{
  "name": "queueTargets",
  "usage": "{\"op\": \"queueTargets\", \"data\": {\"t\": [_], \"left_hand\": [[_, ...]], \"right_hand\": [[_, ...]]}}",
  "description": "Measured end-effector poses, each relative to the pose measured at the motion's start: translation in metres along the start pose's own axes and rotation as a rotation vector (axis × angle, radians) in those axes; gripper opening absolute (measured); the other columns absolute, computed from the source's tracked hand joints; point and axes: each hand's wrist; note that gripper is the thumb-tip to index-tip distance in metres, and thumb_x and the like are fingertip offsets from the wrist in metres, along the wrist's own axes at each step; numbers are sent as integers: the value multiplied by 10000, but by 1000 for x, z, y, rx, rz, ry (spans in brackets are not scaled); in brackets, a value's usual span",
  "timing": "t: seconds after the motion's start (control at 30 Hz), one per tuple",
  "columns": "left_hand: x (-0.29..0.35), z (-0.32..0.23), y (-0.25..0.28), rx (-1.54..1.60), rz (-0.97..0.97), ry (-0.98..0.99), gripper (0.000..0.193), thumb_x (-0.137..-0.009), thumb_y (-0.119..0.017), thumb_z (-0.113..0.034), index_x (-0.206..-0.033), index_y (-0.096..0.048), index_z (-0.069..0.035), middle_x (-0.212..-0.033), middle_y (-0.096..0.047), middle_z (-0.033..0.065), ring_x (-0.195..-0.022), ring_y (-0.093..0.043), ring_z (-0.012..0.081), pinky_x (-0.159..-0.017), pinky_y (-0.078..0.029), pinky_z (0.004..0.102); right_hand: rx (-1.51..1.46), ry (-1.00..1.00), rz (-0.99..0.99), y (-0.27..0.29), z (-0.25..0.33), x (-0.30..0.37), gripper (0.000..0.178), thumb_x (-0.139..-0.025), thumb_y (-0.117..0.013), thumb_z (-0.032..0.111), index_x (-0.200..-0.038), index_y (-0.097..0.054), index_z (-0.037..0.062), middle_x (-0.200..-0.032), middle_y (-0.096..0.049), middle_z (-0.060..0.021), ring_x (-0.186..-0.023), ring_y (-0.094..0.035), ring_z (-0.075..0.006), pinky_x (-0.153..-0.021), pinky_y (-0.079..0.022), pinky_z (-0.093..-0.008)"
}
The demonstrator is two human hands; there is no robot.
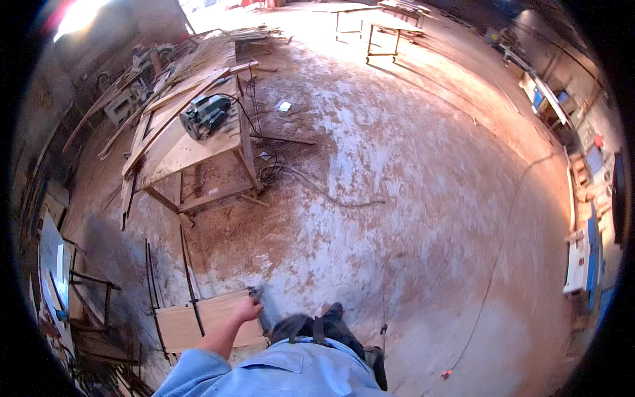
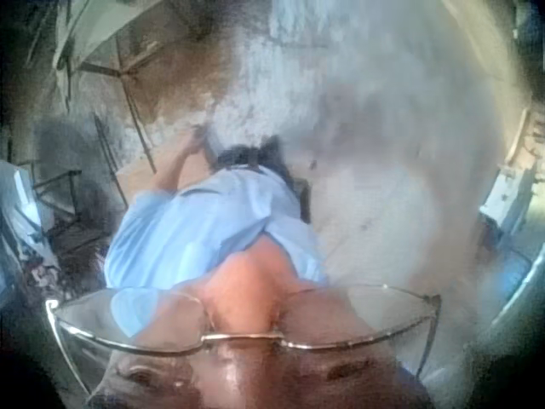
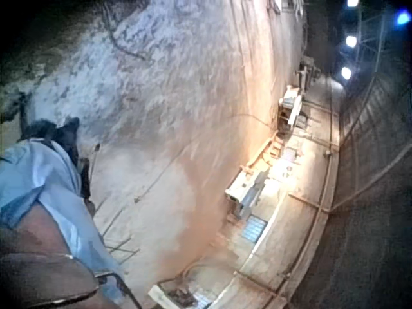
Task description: The person assembles a wooden frame by positioning a wooden board on a workbench and securing it with metal clamps. They retrieve a hammer from a cluttered table and use it to drive nails into the frame to fasten the pieces together. The person adjusts the clamps and hammers the nails multiple times to ensure the structure is held in place.
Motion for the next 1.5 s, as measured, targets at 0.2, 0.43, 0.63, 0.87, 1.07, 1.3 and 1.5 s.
{"op": "queueTargets", "data": {"t": [0.2,0.43,0.63,0.87,1.07,1.3,1.5], "left_hand": [[-18,-45,19,591,-40,631,242,-859,-568,-198,-815,-620,34,-688,-617,139,-502,-584,205,-438,-479,362],[-218,-133,48,246,18,506,343,-845,-552,-299,-788,-649,25,-653,-623,139,-535,-616,224,-494,-501,400],[-436,-477,260,408,-124,128,264,-832,-552,-231,-869,-649,11,-726,-657,106,-598,-638,173,-588,-512,321],[-657,-615,384,429,-324,138,335,-823,-571,-260,-1004,-635,14,-811,-669,124,-635,-634,188,-646,-515,329],[-698,-640,411,648,-236,534,232,-819,-556,-184,-883,-636,24,-717,-631,115,-559,-604,201,-497,-505,333],[-857,-705,440,1006,-162,807,177,-841,-554,-140,-828,-632,19,-682,-616,148,-528,-615,257,-441,-497,370],[-1105,-791,615,629,-249,496,218,-819,-575,-201,-789,-661,-4,-669,-631,93,-554,-598,199,-492,-480,342]], "right_hand": [[50,91,-19,115,166,-168,323,-804,-620,327,-837,-666,9,-751,-634,-217,-806,-605,-381,-741,-461,-448],[125,187,-28,191,367,-365,334,-804,-619,333,-836,-664,4,-768,-636,-226,-819,-603,-391,-747,-459,-455],[139,194,-55,245,521,-518,343,-804,-619,339,-835,-663,0,-783,-638,-234,-830,-601,-399,-751,-457,-461],[107,230,-39,284,747,-731,422,-753,-605,403,-786,-671,-13,-717,-616,-262,-740,-616,-416,-687,-466,-499],[97,360,90,396,1031,-816,386,-791,-570,360,-792,-665,-14,-800,-612,-285,-852,-590,-431,-778,-452,-479],[186,420,59,428,1281,-971,388,-785,-594,353,-827,-663,-26,-805,-620,-269,-829,-604,-408,-742,-457,-462],[174,529,-7,452,1510,-1036,358,-766,-625,326,-748,-651,-30,-674,-595,-253,-688,-613,-387,-646,-452,-463]]}}
Point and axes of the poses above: each hand's wrist, its own x-axis away from the middle knuckle, its own y-axis out of the back of the hand, z = x × y
